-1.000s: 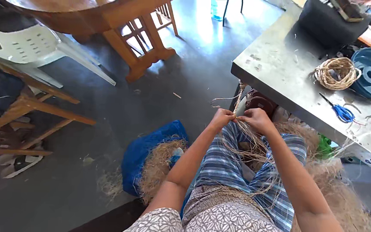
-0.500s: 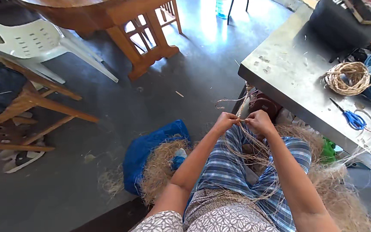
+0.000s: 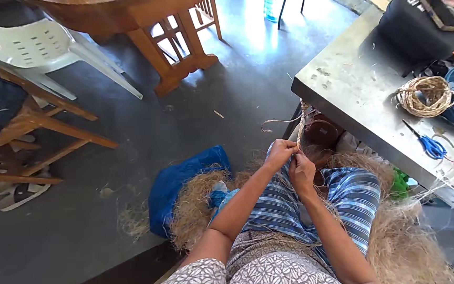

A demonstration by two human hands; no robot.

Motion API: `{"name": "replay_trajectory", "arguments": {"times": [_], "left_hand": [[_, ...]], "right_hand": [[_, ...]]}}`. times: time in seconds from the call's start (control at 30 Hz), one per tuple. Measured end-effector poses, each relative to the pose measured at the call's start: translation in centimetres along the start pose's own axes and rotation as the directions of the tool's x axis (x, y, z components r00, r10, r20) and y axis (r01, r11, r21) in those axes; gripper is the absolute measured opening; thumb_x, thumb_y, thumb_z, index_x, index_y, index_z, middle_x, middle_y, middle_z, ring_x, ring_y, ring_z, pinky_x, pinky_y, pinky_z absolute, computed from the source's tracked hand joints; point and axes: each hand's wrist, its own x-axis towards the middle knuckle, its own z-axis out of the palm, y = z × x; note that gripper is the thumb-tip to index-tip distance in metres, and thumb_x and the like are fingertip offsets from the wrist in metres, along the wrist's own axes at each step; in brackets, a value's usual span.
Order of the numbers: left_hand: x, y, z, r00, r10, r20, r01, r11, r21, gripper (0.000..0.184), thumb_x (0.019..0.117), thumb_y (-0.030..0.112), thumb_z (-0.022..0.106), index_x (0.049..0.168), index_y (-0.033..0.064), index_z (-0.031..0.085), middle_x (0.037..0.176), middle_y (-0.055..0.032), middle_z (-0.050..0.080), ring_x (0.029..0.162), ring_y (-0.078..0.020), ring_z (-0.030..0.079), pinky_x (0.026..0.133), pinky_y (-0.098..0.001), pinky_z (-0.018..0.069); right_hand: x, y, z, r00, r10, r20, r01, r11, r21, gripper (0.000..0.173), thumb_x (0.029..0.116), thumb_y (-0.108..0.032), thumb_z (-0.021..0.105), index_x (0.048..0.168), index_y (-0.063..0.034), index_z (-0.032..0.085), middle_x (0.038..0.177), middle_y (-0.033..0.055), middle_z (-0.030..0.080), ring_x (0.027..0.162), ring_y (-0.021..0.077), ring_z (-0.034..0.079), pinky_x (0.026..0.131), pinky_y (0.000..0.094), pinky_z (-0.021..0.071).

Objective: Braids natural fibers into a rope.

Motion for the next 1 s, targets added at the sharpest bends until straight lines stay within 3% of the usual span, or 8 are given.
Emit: {"name": "replay_trajectory", "arguments": {"times": [0.13, 0.23, 0.3, 0.4, 0.5, 0.6, 0.8, 1.0], "left_hand": [[0.2, -0.1, -0.8, 0.999, -0.04, 0.024, 0.041, 0.999, -0.029, 0.013, 0.0997, 0.005, 0.062, 0.1, 0.0003, 0.074, 0.083, -0.0063, 0.071, 0.06, -0.0053, 0.05, 0.056, -0.0241, 0.0406], [0.7, 0.1, -1.4, 0.99, -0.112, 0.084, 0.126, 0.975, -0.18, 0.013, 0.0992, 0.0, 0.059, 0.102, -0.0019, 0.072, 0.076, -0.0008, 0.065, 0.052, -0.0005, 0.042, 0.05, -0.0185, 0.0351], [0.8, 0.0, -1.6, 0.984, -0.138, 0.109, 0.161, 0.955, -0.25, 0.015, 0.0999, -0.001, 0.058, 0.105, -0.0024, 0.071, 0.076, 0.0002, 0.066, 0.05, 0.0016, 0.038, 0.047, -0.0164, 0.0316], [1.0, -0.8, -1.6, 0.985, -0.133, 0.113, 0.16, 0.946, -0.281, 0.013, 0.1, 0.001, 0.059, 0.104, -0.001, 0.071, 0.076, -0.0001, 0.065, 0.05, 0.0014, 0.04, 0.047, -0.0156, 0.0328], [1.3, -1.5, -1.5, 0.986, -0.129, 0.105, 0.154, 0.947, -0.283, 0.011, 0.0997, 0.001, 0.06, 0.103, -0.0016, 0.07, 0.072, 0.0009, 0.06, 0.051, -0.0001, 0.041, 0.048, -0.017, 0.0349], [1.3, -1.5, -1.6, 0.981, -0.157, 0.111, 0.183, 0.939, -0.291, 0.012, 0.0993, 0.001, 0.061, 0.107, -0.0024, 0.069, 0.076, -0.0003, 0.062, 0.052, 0.0002, 0.042, 0.049, -0.0168, 0.0365], [1.2, -2.1, -1.4, 0.975, -0.207, 0.078, 0.221, 0.912, -0.345, 0.004, 0.0973, 0.0, 0.064, 0.1, -0.0011, 0.067, 0.076, -0.0017, 0.065, 0.053, -0.0009, 0.046, 0.049, -0.0169, 0.0382], [-0.4, -1.0, -3.2, 0.992, -0.126, 0.01, 0.123, 0.981, 0.147, 0.015, 0.1017, 0.01, 0.063, 0.101, -0.0031, 0.071, 0.081, -0.0075, 0.069, 0.063, -0.0087, 0.056, 0.063, -0.0265, 0.0483]], "right_hand": [[1.5, -2.2, -4.5, 0.901, 0.083, 0.427, -0.063, 0.996, -0.06, 0.022, 0.1006, -0.008, 0.057, 0.103, 0.0034, 0.075, 0.098, 0.0219, 0.072, 0.096, 0.0382, 0.07, 0.088, 0.0553, 0.0545], [3.6, -2.0, -7.8, 0.947, 0.131, 0.294, -0.149, 0.988, 0.041, 0.025, 0.1028, -0.016, 0.058, 0.099, -0.0003, 0.077, 0.087, 0.0176, 0.073, 0.083, 0.0328, 0.07, 0.079, 0.0556, 0.0543], [5.6, -0.6, -7.8, 0.932, 0.242, 0.269, -0.27, 0.96, 0.07, 0.03, 0.1072, -0.021, 0.054, 0.113, 0.0018, 0.072, 0.096, 0.0205, 0.072, 0.089, 0.0362, 0.069, 0.083, 0.0586, 0.052], [7.7, 1.6, -5.5, 0.703, 0.369, 0.607, -0.593, 0.776, 0.215, 0.04, 0.1109, -0.03, 0.047, 0.138, -0.0023, 0.056, 0.105, 0.0152, 0.07, 0.087, 0.0236, 0.068, 0.081, 0.0425, 0.0558], [8.2, 1.8, -3.5, 0.534, 0.326, 0.78, -0.783, 0.539, 0.311, 0.03, 0.1113, -0.029, 0.044, 0.119, -0.0039, 0.059, 0.081, 0.0034, 0.064, 0.057, 0.0084, 0.056, 0.052, 0.0234, 0.0489], [8.2, 1.8, -2.8, 0.562, 0.365, 0.742, -0.787, 0.514, 0.343, 0.027, 0.1099, -0.024, 0.049, 0.104, -0.0039, 0.065, 0.065, -0.0033, 0.056, 0.043, 0.0002, 0.032, 0.039, 0.0164, 0.0256], [7.5, 3.2, -2.2, 0.602, 0.295, 0.742, -0.761, 0.493, 0.422, 0.025, 0.109, -0.012, 0.047, 0.117, -0.0017, 0.068, 0.061, -0.004, 0.05, 0.042, -0.0001, 0.032, 0.039, 0.0161, 0.0259], [6.9, 3.9, -2.0, 0.698, 0.299, 0.651, -0.663, 0.613, 0.43, 0.023, 0.1066, -0.009, 0.053, 0.115, -0.0002, 0.072, 0.056, -0.0029, 0.052, 0.042, 0.0014, 0.035, 0.041, 0.018, 0.0294]]}}
